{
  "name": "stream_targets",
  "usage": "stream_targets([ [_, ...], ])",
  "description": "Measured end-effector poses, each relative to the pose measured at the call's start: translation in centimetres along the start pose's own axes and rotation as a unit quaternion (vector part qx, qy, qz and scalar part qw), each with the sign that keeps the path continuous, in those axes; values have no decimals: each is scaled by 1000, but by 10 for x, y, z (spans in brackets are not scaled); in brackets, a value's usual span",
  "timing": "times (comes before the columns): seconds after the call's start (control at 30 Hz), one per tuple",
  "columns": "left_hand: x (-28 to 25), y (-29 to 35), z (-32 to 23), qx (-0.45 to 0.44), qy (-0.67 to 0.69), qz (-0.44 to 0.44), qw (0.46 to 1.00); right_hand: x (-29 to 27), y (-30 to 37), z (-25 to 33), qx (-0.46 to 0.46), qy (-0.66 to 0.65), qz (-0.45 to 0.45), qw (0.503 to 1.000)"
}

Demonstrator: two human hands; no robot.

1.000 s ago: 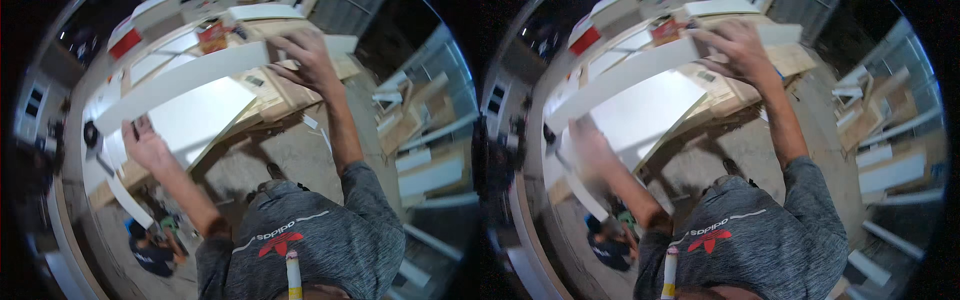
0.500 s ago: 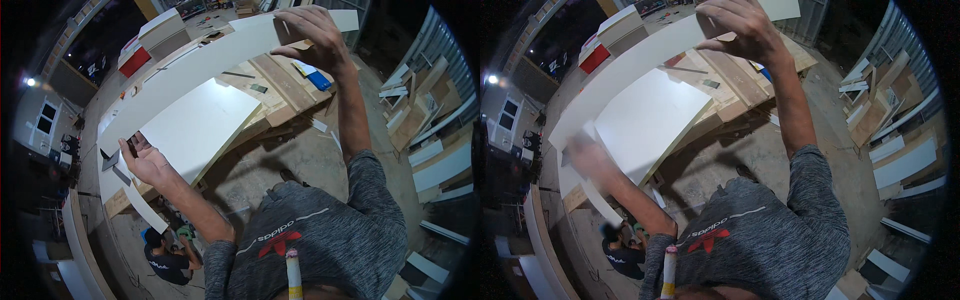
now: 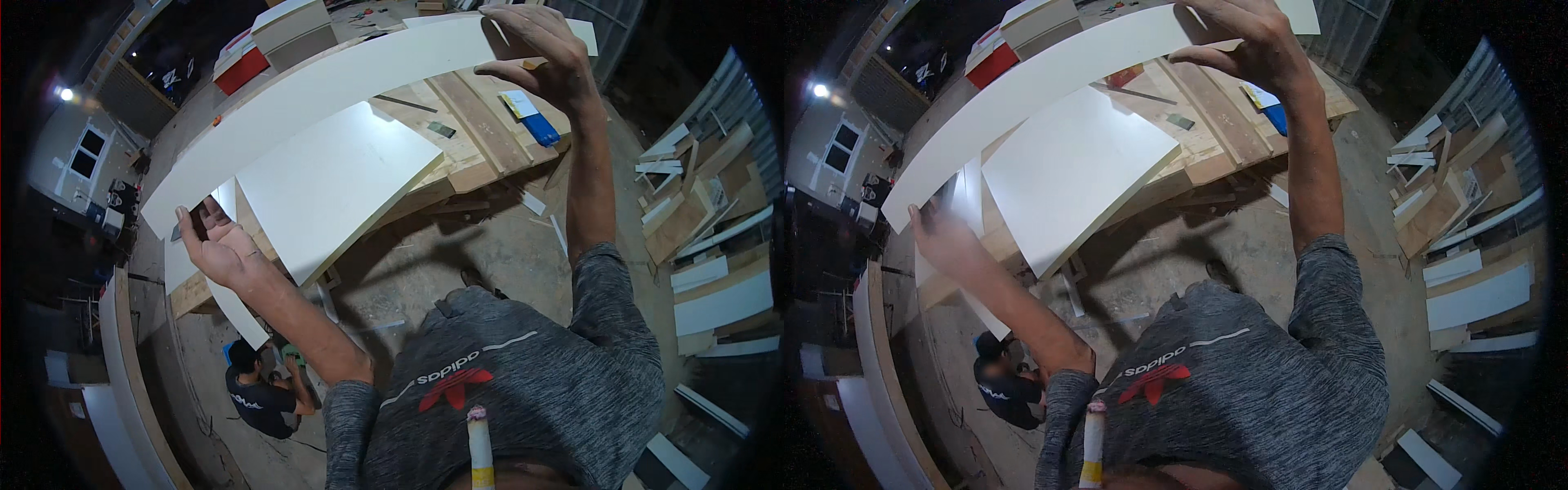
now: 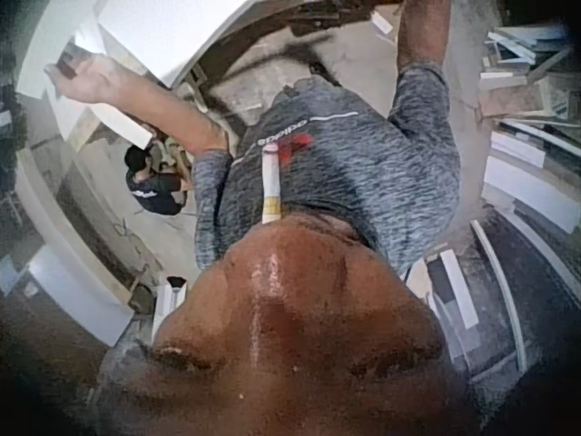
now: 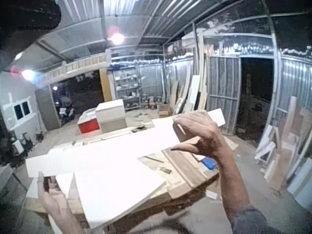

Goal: The recorder is measuring, marking, and aligning laminate boards on a workbench in a furniture workshop.

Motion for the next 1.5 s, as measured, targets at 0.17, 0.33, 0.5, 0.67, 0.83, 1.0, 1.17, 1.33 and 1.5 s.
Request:
stream_targets([
  [0.17, -3, 2, -1, 7, -8, 1, 1000, 0, 10, -2, 15, -40, 6, 999],
  [0.33, 3, 20, -5, -13, 26, -12, 1000, 18, 22, 2, -35, -42, -5, 999],
  [0.5, -50, 43, 19, -105, 38, -45, 993, 65, 67, 22, 18, -142, 56, 988],
  [0.67, -131, 109, 75, -231, -6, -159, 960, 111, 146, 70, 33, -152, 204, 966],
  [0.83, -221, 160, 116, -313, -114, -226, 916, 140, 217, 129, 75, -218, 315, 921],
  [1.0, -281, 171, 152, -351, -85, -314, 878, 161, 226, 159, 58, -219, 388, 893],
  [1.17, -279, 177, 180, -342, -59, -392, 852, 204, 262, 167, 57, -227, 394, 889],
  [1.33, -312, 177, 220, -329, -2, -383, 863, 283, 311, 172, 82, -155, 342, 923],
  [1.5, -305, 171, 250, -280, -11, -344, 896, 332, 327, 192, 227, -78, 284, 928],
])
Point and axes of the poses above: each hand's wrist, its own y-axis away from the middle knuckle, its own x-axis out of the palm, z = x × y, the point moved 1 cm from there along -y, towards the middle knuckle, and after that the axes turned 3 degrees about -x, right-handed, at the moved point
